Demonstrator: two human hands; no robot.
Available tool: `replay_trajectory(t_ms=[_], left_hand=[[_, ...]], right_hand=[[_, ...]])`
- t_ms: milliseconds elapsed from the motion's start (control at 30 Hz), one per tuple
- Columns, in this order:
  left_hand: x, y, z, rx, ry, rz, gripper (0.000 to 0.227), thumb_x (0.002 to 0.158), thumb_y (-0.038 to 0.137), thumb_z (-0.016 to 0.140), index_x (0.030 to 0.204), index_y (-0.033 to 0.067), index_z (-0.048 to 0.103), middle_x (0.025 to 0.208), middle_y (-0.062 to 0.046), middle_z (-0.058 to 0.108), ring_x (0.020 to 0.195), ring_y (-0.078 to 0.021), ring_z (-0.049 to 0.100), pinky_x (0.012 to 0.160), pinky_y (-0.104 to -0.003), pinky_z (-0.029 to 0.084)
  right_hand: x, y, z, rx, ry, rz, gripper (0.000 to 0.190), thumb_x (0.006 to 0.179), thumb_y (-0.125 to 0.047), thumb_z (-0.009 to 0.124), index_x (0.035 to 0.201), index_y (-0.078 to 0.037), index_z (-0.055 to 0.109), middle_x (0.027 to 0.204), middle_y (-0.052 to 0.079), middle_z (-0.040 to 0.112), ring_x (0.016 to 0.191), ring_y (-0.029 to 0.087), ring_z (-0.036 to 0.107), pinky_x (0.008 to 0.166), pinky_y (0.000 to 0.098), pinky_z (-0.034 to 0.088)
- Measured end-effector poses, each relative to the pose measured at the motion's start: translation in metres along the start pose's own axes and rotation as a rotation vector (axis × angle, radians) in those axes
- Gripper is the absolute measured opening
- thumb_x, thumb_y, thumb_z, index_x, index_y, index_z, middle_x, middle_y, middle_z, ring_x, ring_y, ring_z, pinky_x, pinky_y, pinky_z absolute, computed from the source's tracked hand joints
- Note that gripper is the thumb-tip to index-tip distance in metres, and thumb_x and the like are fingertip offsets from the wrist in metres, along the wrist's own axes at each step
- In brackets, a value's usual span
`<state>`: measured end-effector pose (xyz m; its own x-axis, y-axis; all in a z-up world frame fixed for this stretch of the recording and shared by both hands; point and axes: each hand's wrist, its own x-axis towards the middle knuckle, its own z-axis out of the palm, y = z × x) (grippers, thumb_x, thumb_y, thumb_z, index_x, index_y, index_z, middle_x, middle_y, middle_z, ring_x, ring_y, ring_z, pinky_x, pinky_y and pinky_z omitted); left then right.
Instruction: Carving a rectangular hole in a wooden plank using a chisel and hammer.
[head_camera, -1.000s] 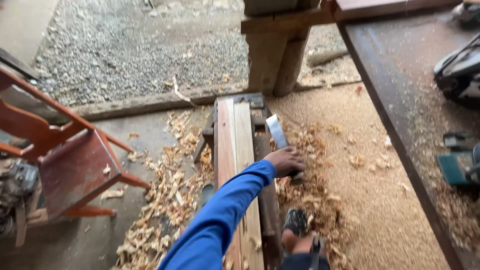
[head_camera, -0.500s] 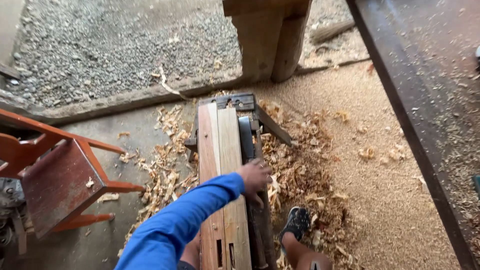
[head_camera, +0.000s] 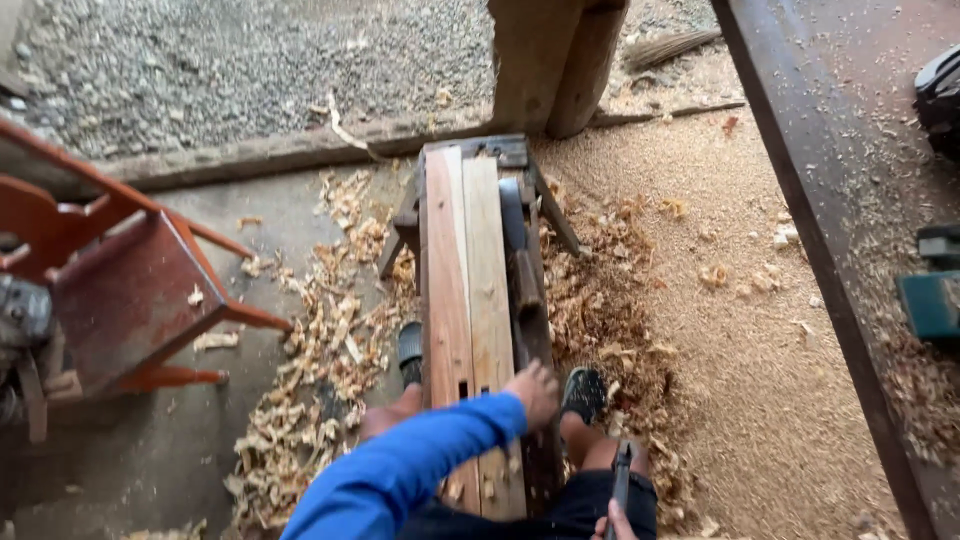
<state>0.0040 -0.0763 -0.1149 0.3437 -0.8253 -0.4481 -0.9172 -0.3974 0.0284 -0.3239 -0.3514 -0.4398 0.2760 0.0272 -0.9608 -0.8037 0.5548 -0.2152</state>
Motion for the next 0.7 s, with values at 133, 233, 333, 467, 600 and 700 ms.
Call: replay_trajectory(t_ms=[133,233,333,467,600,700], left_hand=[[-0.023,-0.035,-0.036,-0.175,0.276,0.187,0.035,0.082,0.048,0.066,0.098,0.0178,0.071,0.102,-0.004,0.073,0.103,-0.0267,0.064,0.097,-0.050,0.042],[-0.063,-0.048,-0.081,-0.697,0.747,0.080,0.045,0.108,0.054,0.049,0.093,0.0152,0.065,0.085,-0.003,0.064,0.082,-0.0206,0.063,0.093,-0.044,0.048],[-0.098,-0.046,-0.092,-1.558,1.124,-0.039,0.061,0.095,0.072,0.047,0.103,0.0126,0.060,0.075,0.000,0.053,0.064,-0.0118,0.050,0.055,-0.031,0.045],[-0.166,-0.005,-0.096,-1.489,1.481,-0.093,0.073,0.095,0.080,0.046,0.111,0.0098,0.059,0.085,0.002,0.051,0.074,-0.0062,0.048,0.063,-0.024,0.040],[-0.180,0.039,-0.057,-1.552,1.554,-0.374,0.075,0.090,0.083,0.042,0.108,0.0113,0.056,0.102,-0.003,0.055,0.079,-0.0111,0.056,0.062,-0.027,0.050],[-0.180,0.067,-0.041,-1.428,1.708,-0.356,0.064,0.102,0.070,0.052,0.123,0.0088,0.050,0.123,-0.009,0.050,0.116,-0.0200,0.053,0.107,-0.036,0.045]], right_hand=[[-0.122,-0.040,0.045,0.086,-0.079,-0.092,0.062,0.088,-0.068,0.052,0.071,-0.008,0.055,0.046,0.015,0.048,0.037,0.028,0.044,0.038,0.0412,0.037],[-0.185,-0.062,0.084,0.198,-0.138,0.088,0.059,0.084,-0.072,0.047,0.074,-0.014,0.051,0.050,0.009,0.042,0.043,0.027,0.044,0.043,0.0413,0.037],[-0.235,-0.079,0.128,0.165,-0.129,-0.164,0.058,0.093,-0.069,0.048,0.083,-0.012,0.051,0.055,0.004,0.039,0.043,0.021,0.040,0.041,0.0376,0.034],[-0.280,-0.097,0.165,0.094,-0.168,-0.254,0.053,0.096,-0.062,0.047,0.089,-0.009,0.049,0.059,0.005,0.041,0.047,0.019,0.041,0.043,0.0350,0.035],[-0.325,-0.100,0.192,0.030,-0.120,-0.263,0.050,0.099,-0.058,0.047,0.089,-0.009,0.049,0.061,0.003,0.043,0.049,0.016,0.042,0.045,0.0311,0.036],[-0.337,-0.100,0.196,0.007,-0.113,-0.272,0.048,0.100,-0.056,0.048,0.089,-0.010,0.049,0.062,0.002,0.044,0.049,0.015,0.043,0.045,0.0297,0.037]])
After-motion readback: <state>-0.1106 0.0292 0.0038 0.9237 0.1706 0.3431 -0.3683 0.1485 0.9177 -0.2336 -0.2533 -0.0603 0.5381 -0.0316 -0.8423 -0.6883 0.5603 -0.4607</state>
